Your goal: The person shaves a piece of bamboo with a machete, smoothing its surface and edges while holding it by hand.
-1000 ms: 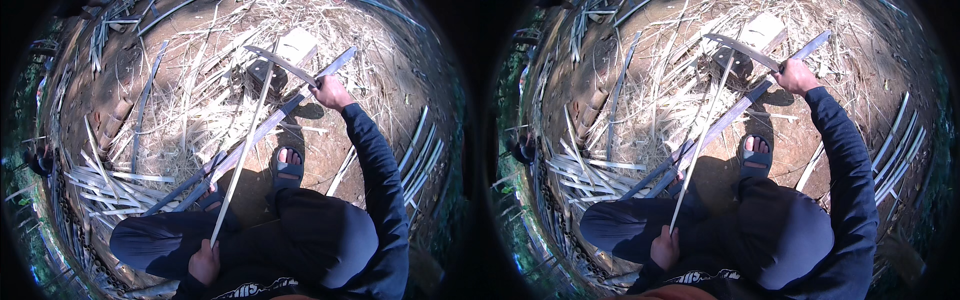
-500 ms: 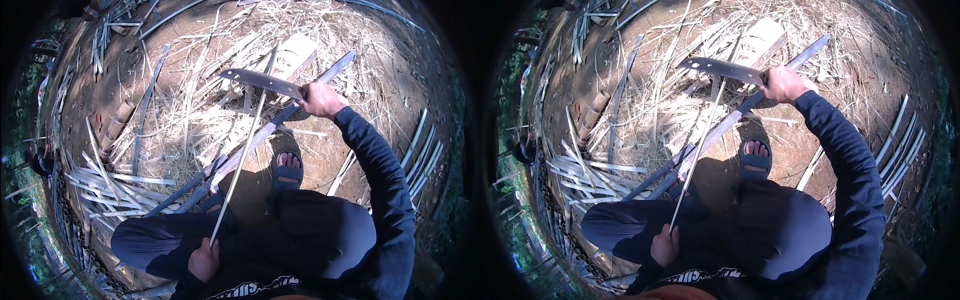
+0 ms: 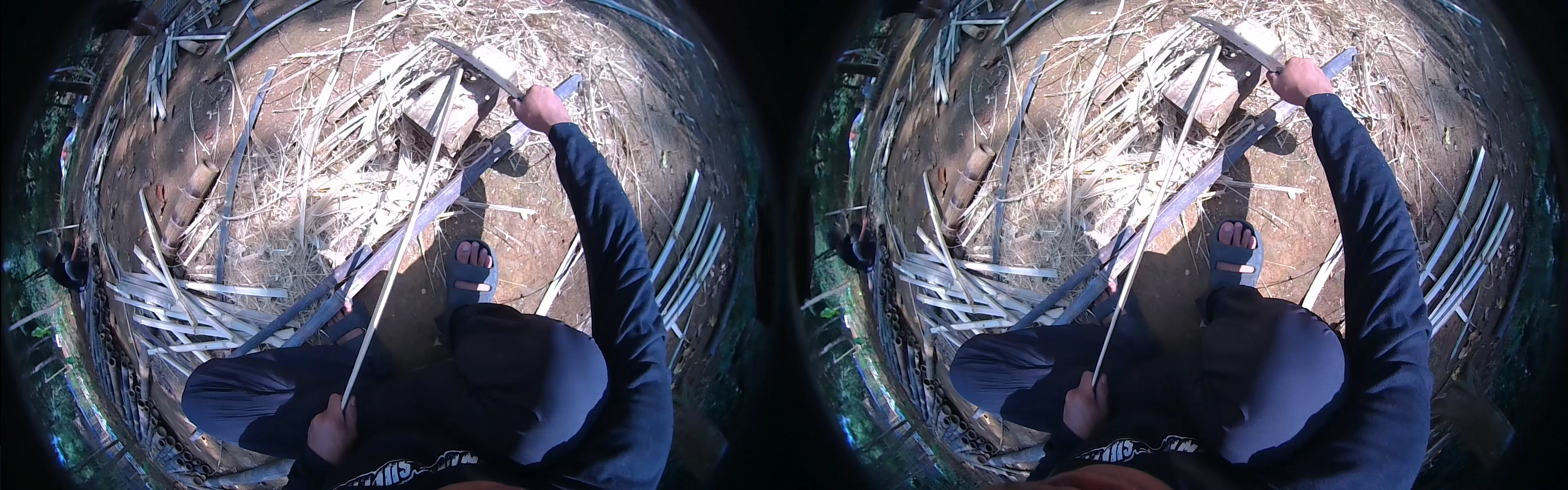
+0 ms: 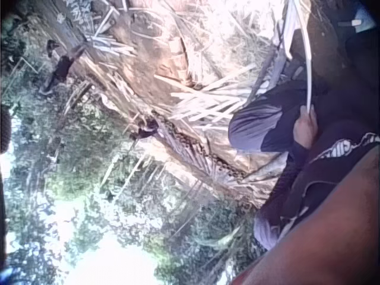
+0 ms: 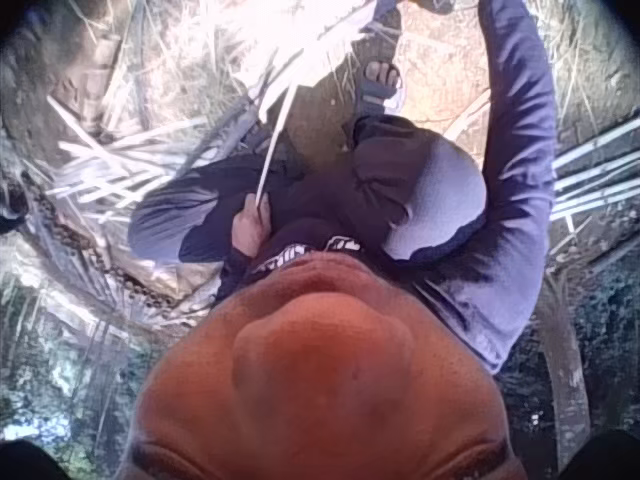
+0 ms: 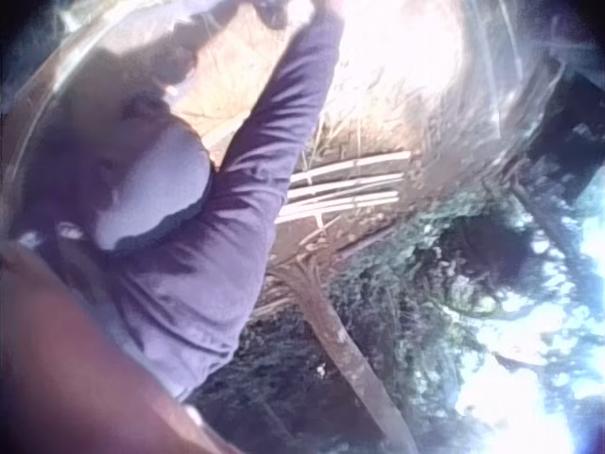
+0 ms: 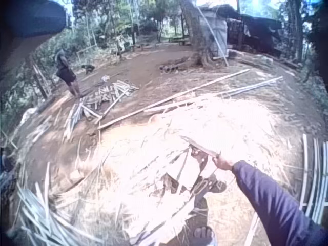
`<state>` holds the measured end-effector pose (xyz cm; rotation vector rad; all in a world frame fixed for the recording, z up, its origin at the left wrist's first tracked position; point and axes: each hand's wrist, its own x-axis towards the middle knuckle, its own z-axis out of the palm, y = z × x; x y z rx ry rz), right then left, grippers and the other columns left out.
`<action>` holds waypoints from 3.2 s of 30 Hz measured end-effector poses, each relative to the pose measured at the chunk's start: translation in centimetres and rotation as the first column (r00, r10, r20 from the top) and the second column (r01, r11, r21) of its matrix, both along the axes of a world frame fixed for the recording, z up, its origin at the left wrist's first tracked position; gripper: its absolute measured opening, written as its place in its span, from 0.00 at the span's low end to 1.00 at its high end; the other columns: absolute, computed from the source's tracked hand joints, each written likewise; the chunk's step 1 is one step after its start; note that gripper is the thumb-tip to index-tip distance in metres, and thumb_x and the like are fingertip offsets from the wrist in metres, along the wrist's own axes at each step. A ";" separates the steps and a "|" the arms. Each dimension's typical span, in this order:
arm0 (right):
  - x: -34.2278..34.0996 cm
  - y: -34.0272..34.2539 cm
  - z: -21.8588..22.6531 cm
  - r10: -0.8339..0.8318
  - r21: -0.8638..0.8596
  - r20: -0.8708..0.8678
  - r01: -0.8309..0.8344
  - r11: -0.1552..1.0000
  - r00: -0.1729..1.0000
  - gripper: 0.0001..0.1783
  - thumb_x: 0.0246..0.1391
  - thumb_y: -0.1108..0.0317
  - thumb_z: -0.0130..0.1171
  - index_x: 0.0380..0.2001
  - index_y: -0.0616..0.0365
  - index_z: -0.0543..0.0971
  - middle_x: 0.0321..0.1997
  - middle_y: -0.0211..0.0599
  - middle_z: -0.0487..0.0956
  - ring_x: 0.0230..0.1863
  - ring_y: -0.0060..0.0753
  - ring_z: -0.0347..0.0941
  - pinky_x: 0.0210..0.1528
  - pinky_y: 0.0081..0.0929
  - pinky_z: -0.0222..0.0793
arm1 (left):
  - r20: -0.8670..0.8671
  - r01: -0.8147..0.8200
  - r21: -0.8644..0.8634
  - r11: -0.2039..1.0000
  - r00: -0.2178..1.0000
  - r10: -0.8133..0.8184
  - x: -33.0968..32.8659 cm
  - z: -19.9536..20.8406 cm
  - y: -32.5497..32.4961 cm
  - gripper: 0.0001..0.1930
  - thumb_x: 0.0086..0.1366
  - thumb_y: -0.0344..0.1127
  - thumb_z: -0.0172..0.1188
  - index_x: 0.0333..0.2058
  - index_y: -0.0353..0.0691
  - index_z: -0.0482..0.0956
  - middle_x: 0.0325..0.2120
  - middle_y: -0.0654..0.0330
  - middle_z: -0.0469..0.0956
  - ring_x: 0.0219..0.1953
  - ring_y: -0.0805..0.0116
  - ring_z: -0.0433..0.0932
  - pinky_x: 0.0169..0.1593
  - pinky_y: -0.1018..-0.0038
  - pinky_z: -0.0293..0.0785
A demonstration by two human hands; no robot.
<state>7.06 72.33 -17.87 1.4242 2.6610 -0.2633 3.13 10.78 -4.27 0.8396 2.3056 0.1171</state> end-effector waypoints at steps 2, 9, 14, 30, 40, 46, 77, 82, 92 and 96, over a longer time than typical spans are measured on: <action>0.5 0.1 0.6 0.007 -0.048 -0.041 -0.009 0.999 0.999 0.28 0.56 0.50 0.58 0.30 0.72 0.82 0.31 0.63 0.81 0.38 0.57 0.82 0.43 0.45 0.78 | 0.016 0.011 0.012 1.000 1.000 -0.011 -0.4 0.2 -0.1 0.13 0.71 0.41 0.53 0.31 0.39 0.68 0.14 0.45 0.74 0.18 0.41 0.77 0.21 0.50 0.71; 3.1 -9.5 -0.3 -0.143 -0.224 -0.373 0.061 0.973 0.917 0.24 0.51 0.55 0.63 0.27 0.72 0.81 0.23 0.62 0.79 0.31 0.58 0.81 0.40 0.44 0.75 | 0.716 -0.349 0.017 0.937 0.658 0.232 -3.9 1.1 2.8 0.17 0.76 0.47 0.45 0.35 0.38 0.69 0.15 0.59 0.70 0.16 0.67 0.72 0.22 0.67 0.67; 4.7 -16.4 1.7 0.005 -0.313 -0.367 -0.129 0.941 0.930 0.18 0.49 0.59 0.62 0.26 0.68 0.77 0.17 0.55 0.75 0.24 0.59 0.77 0.31 0.45 0.73 | 0.895 -0.512 -0.242 0.824 0.211 0.394 -5.1 0.6 2.9 0.22 0.76 0.53 0.43 0.39 0.37 0.71 0.18 0.63 0.67 0.16 0.77 0.68 0.21 0.80 0.64; 5.9 -27.4 1.1 0.602 0.040 -0.648 -0.768 0.639 0.467 0.16 0.28 0.67 0.62 0.26 0.58 0.72 0.24 0.40 0.72 0.26 0.48 0.75 0.32 0.41 0.71 | 0.954 -0.740 0.277 0.613 0.288 -0.084 -3.2 -6.9 9.7 0.11 0.68 0.37 0.58 0.46 0.40 0.75 0.22 0.63 0.75 0.14 0.76 0.71 0.18 0.79 0.68; 6.0 -27.6 0.7 0.591 -0.006 -0.589 -0.735 0.678 0.551 0.14 0.33 0.68 0.60 0.28 0.58 0.72 0.25 0.42 0.74 0.30 0.47 0.77 0.36 0.40 0.73 | 0.157 -0.037 0.468 0.883 0.987 -0.042 -0.5 -8.6 11.7 0.18 0.64 0.33 0.63 0.50 0.31 0.74 0.37 0.44 0.78 0.40 0.48 0.78 0.44 0.62 0.73; 4.3 -22.6 1.1 0.489 -0.057 -0.374 -0.545 0.836 0.788 0.20 0.33 0.65 0.67 0.31 0.60 0.74 0.27 0.48 0.78 0.33 0.52 0.79 0.38 0.42 0.75 | 0.449 -0.204 0.083 0.975 0.881 0.146 -2.8 -5.5 12.0 0.15 0.63 0.37 0.65 0.35 0.36 0.68 0.21 0.54 0.74 0.25 0.60 0.77 0.31 0.68 0.70; 4.2 -25.6 3.6 0.552 -0.167 -0.399 -0.650 0.742 0.732 0.21 0.31 0.63 0.65 0.32 0.59 0.73 0.29 0.44 0.77 0.35 0.51 0.78 0.38 0.44 0.73 | 0.335 -0.178 0.206 0.962 0.937 0.102 -1.2 -3.6 5.1 0.10 0.63 0.29 0.61 0.35 0.33 0.67 0.17 0.45 0.75 0.22 0.43 0.79 0.24 0.55 0.72; 3.7 -21.2 2.8 0.609 -0.056 -0.389 -0.677 0.733 0.691 0.31 0.24 0.61 0.72 0.36 0.60 0.74 0.30 0.42 0.78 0.36 0.52 0.77 0.39 0.41 0.71 | 0.343 -0.187 0.257 0.948 0.935 0.091 -1.4 -3.8 5.6 0.10 0.61 0.28 0.61 0.37 0.32 0.68 0.18 0.45 0.76 0.23 0.44 0.79 0.26 0.58 0.74; 3.2 -12.8 -0.2 0.129 -0.094 -0.295 -0.163 0.982 0.947 0.16 0.50 0.60 0.64 0.28 0.65 0.79 0.22 0.56 0.79 0.26 0.55 0.80 0.31 0.43 0.77 | 0.486 -0.238 0.168 0.957 0.864 0.130 -1.6 -3.2 4.4 0.09 0.61 0.29 0.61 0.29 0.37 0.68 0.16 0.51 0.71 0.19 0.49 0.76 0.25 0.63 0.70; 3.5 -18.0 2.2 0.378 -0.119 -0.212 -0.408 0.905 0.901 0.14 0.43 0.62 0.65 0.30 0.61 0.78 0.24 0.53 0.79 0.28 0.55 0.80 0.33 0.43 0.76 | 0.525 -0.266 0.140 0.954 0.837 0.157 -1.6 -3.5 3.9 0.11 0.60 0.29 0.62 0.27 0.38 0.66 0.16 0.51 0.71 0.19 0.49 0.76 0.25 0.63 0.70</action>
